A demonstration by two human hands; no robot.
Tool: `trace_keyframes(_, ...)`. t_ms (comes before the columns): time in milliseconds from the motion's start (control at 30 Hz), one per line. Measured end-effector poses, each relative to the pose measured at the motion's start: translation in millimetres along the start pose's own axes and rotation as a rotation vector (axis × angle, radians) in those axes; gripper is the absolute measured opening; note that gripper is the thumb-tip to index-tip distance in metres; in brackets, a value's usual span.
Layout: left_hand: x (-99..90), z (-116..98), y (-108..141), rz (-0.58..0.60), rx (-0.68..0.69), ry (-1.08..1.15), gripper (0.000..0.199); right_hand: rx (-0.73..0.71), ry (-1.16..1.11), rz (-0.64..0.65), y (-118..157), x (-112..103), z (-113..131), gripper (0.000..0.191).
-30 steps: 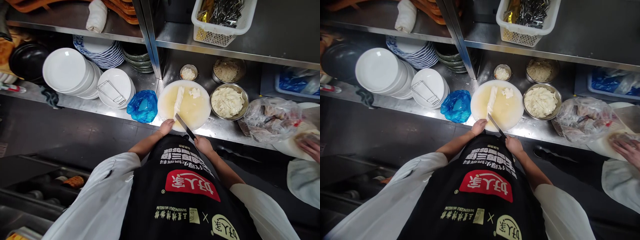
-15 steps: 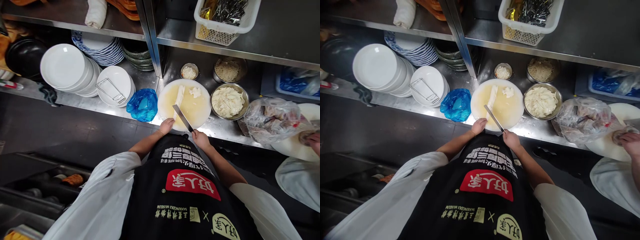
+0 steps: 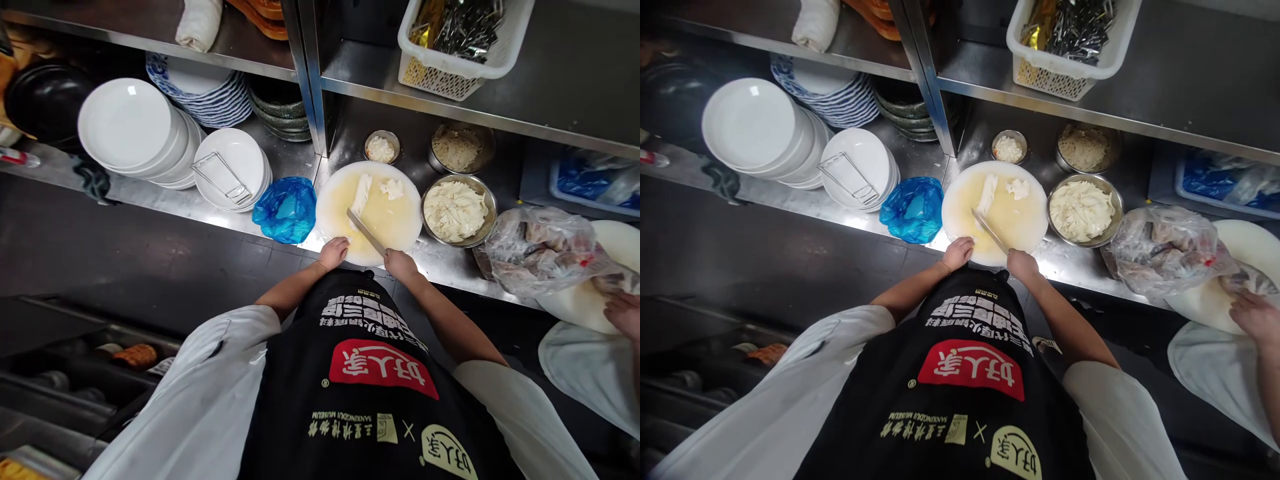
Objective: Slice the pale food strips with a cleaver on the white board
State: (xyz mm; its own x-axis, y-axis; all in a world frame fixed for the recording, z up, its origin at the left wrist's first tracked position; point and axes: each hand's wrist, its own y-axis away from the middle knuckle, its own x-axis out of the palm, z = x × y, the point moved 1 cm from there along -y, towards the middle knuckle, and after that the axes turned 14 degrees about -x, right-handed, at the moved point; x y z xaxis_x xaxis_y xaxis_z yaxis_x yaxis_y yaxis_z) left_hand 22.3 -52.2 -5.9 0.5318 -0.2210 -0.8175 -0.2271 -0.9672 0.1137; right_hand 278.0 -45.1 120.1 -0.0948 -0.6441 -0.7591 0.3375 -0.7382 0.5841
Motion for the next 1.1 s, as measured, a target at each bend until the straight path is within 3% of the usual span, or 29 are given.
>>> trace_keyframes(100, -0.1, -1, -1, 0.012, -0.014, 0.004, 0.029, -0.025, 0.025, 0.038, 0, -7, -11, 0.033)
trace_keyframes(300, 0.9, -3, -2, 0.004, -0.047, 0.018, 0.028, -0.048, 0.037, -0.220, -12, -26, -20, 0.044)
trace_keyframes(467, 2.3, -3, -5, -0.004, -0.068, 0.025, 0.028, -0.016, -0.019, -0.041, -39, -31, -27, 0.034)
trace_keyframes(533, 3.2, -3, -7, -0.004, -0.078, 0.028, 0.027, -0.035, -0.011, -0.031, -42, -40, -36, 0.031)
trace_keyframes(733, 3.6, -4, -15, -0.004, -0.112, 0.046, 0.023, -0.031, 0.014, -0.263, -54, -57, -39, 0.044)
trace_keyframes(867, 1.9, -6, -21, 0.011, -0.138, 0.037, 0.021, -0.006, -0.014, -0.083, -72, -58, -43, 0.037)
trace_keyframes(933, 1.9, -7, -24, 0.009, -0.151, 0.032, 0.020, -0.025, -0.004, -0.068, -74, -66, -52, 0.034)
trace_keyframes(1100, 4.9, -7, -29, -0.002, -0.161, 0.021, 0.020, -0.036, 0.031, -0.310, -77, -87, -58, 0.045)
